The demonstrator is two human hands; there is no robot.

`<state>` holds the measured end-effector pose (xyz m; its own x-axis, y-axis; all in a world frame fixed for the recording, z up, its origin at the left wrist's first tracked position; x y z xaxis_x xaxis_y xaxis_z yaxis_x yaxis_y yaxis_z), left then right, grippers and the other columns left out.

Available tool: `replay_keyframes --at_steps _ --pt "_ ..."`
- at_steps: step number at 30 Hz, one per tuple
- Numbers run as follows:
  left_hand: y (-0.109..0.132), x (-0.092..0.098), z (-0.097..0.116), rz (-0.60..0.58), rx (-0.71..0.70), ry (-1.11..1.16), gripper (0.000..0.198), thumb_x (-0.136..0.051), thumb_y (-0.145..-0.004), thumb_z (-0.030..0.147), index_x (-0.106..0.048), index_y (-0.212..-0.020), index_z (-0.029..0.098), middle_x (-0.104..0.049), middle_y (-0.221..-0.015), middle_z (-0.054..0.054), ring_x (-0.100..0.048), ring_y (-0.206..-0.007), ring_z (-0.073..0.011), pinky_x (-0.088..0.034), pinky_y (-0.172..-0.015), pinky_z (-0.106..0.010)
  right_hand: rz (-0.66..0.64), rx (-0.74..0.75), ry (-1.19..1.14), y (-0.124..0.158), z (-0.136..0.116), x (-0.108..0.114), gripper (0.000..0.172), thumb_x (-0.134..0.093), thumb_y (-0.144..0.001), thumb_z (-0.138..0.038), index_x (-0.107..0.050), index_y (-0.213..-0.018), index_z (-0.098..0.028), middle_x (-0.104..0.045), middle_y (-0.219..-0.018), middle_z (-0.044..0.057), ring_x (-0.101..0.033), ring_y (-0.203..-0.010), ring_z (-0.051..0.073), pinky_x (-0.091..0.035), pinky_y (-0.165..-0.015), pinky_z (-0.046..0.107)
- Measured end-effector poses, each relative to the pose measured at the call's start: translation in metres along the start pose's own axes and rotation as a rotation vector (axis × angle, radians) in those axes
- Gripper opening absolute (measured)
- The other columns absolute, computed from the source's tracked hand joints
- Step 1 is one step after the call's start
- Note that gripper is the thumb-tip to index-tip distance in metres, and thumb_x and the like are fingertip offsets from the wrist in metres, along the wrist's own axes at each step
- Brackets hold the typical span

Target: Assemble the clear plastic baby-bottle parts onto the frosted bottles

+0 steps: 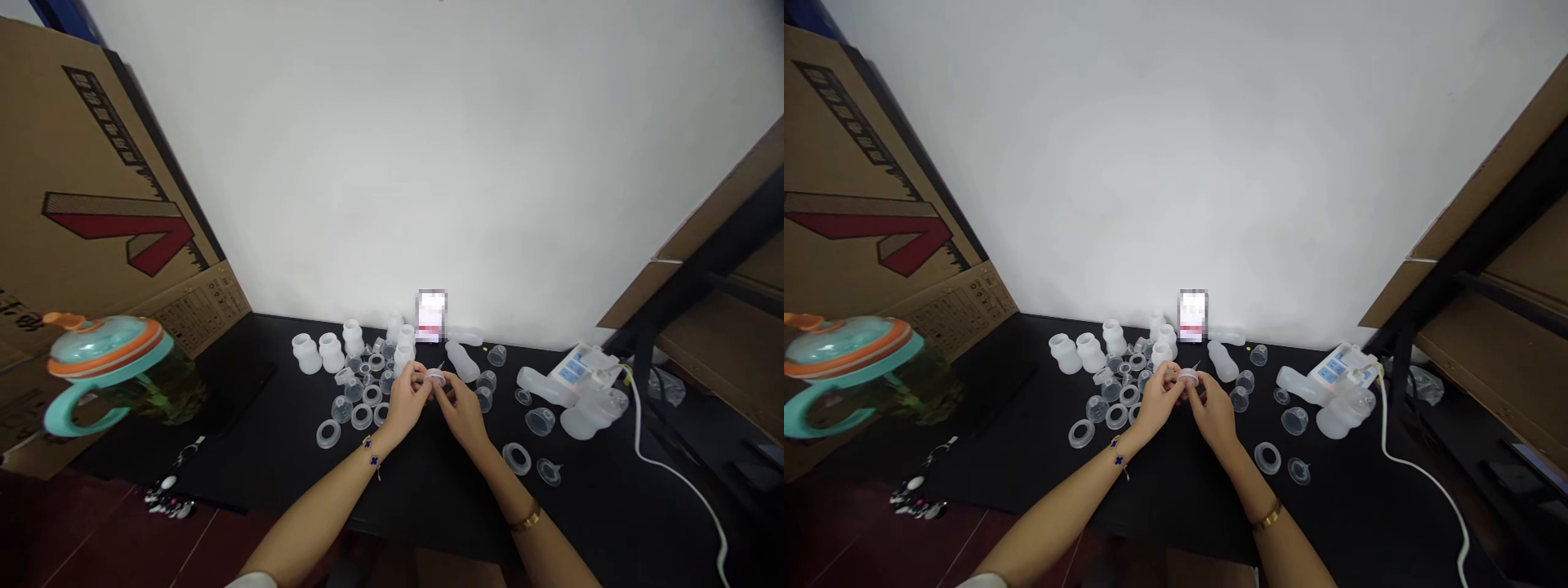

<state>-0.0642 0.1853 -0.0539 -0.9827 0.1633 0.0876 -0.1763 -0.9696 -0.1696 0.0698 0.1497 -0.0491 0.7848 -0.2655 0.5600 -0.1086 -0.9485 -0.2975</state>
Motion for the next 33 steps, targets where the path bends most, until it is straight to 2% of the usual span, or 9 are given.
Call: replay_keyframes --at_steps 9,21,33 --pt "0.0 -0.0004 -0.0022 0.008 -0.088 -0.056 0.015 -0.061 -0.088 0.032 -0.053 -0.096 0.021 -0.067 -0.078 0.001 -0.059 -0.06 -0.011 -0.044 -0.058 -0.022 -0.002 -0.006 0.035 0.001 -0.0005 0.002 0.039 -0.042 -0.099 -0.049 -0.065 -0.115 -0.022 -0.073 -0.098 0.006 -0.064 -0.07 0.02 -0.047 -0.066 0.032" --pt "-0.0003 0.0 0.0024 0.02 -0.058 -0.118 0.015 -0.062 -0.084 0.031 -0.055 -0.094 0.021 -0.067 -0.075 0.003 -0.052 -0.051 -0.0086 -0.038 -0.052 -0.021 -0.016 -0.018 0.044 0.0014 -0.0027 0.0029 0.04 -0.041 -0.1 -0.05 -0.065 -0.112 -0.021 -0.074 -0.094 0.006 -0.064 -0.07 0.021 -0.047 -0.065 0.032" --pt "-0.0005 0.0002 0.0034 0.036 -0.057 -0.114 0.014 -0.063 -0.082 0.03 -0.056 -0.09 0.02 -0.062 -0.07 0.004 -0.049 -0.051 -0.0084 -0.036 -0.052 -0.021 -0.023 -0.002 0.053 0.0021 -0.0036 0.0038 0.035 -0.043 -0.099 -0.046 -0.064 -0.111 -0.021 -0.073 -0.088 0.005 -0.065 -0.069 0.02 -0.045 -0.062 0.03"
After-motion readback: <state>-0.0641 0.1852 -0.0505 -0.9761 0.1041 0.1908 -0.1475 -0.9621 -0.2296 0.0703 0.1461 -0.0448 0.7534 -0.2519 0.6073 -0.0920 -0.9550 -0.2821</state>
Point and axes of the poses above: each hand's wrist, its own y-axis away from the middle knuckle, its own x-axis out of the back of the hand, z = x × y, the point moved 2 cm from there along -y, towards the middle knuckle
